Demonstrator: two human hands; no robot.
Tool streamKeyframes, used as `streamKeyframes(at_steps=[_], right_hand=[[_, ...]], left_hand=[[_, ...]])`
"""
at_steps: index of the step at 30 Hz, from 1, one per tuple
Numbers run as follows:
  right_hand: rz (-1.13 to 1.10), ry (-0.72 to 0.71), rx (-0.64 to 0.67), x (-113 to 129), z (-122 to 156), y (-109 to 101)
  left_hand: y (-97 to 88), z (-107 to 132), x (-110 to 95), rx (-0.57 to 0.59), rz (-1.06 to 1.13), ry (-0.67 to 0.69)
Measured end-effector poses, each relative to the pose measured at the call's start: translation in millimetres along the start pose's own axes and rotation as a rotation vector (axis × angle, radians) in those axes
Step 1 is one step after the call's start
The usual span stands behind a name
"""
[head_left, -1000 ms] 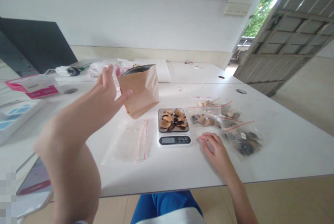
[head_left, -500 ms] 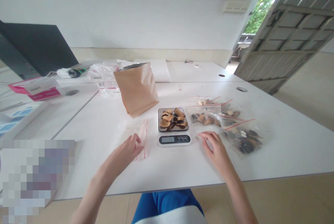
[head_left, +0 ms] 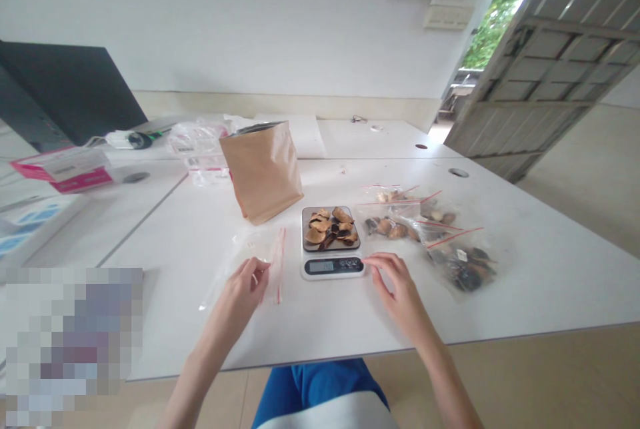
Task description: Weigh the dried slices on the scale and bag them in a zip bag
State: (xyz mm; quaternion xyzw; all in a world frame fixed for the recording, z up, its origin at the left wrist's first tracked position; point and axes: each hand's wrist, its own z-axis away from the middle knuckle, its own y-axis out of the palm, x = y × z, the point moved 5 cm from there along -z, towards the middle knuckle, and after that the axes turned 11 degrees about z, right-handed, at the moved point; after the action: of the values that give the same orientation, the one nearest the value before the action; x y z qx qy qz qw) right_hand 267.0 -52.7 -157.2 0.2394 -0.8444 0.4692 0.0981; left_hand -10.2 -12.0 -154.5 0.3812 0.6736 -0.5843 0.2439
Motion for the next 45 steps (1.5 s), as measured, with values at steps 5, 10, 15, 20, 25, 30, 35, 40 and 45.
streamKeyframes(at_steps=[5, 10, 15, 20, 25, 30, 35, 40, 45], right_hand=[[-0.15, -0.086, 0.094, 55.8, -3.7, 13.4], [-0.085, -0.118, 0.096, 70.4, -23.0, 13.9], [0.14, -0.084, 0.008, 34.3, -47.9, 8.8], [0.246, -0.081, 0.055, 9.5, -53.1, 17.2], [0.245, -0.074, 0.053, 6.3, -53.1, 22.8], [0.126, -0.044, 0.028, 0.5, -52.3, 22.1], [0.05, 0.124, -0.049, -22.6, -35.8, 4.2], [0.197, 0.085, -0.027, -48.8, -8.4, -7.7], [0.258, 0.037, -0.031, -43.6, -7.1, -20.3]], left_hand=[[-3.6, 13.0, -19.9, -0.189, 0.047, 0.082], [-8.9, 17.9, -23.3, -0.261, -0.008, 0.106], [-4.3, 10.7, -5.9, -0.056, -0.118, -0.023], [-0.5, 6.9, -6.7, 0.071, -0.139, -0.069], [-25.0, -10.9, -37.4, -0.183, -0.133, 0.066], [-61.4, -39.4, -95.0, -0.481, -0.179, 0.401], [-82.9, -76.1, -144.6, -0.593, -0.192, 0.501], [-87.7, -128.9, -138.4, -0.655, -0.176, 0.372], [-80.7, -160.8, -103.9, -0.533, -0.286, 0.085]])
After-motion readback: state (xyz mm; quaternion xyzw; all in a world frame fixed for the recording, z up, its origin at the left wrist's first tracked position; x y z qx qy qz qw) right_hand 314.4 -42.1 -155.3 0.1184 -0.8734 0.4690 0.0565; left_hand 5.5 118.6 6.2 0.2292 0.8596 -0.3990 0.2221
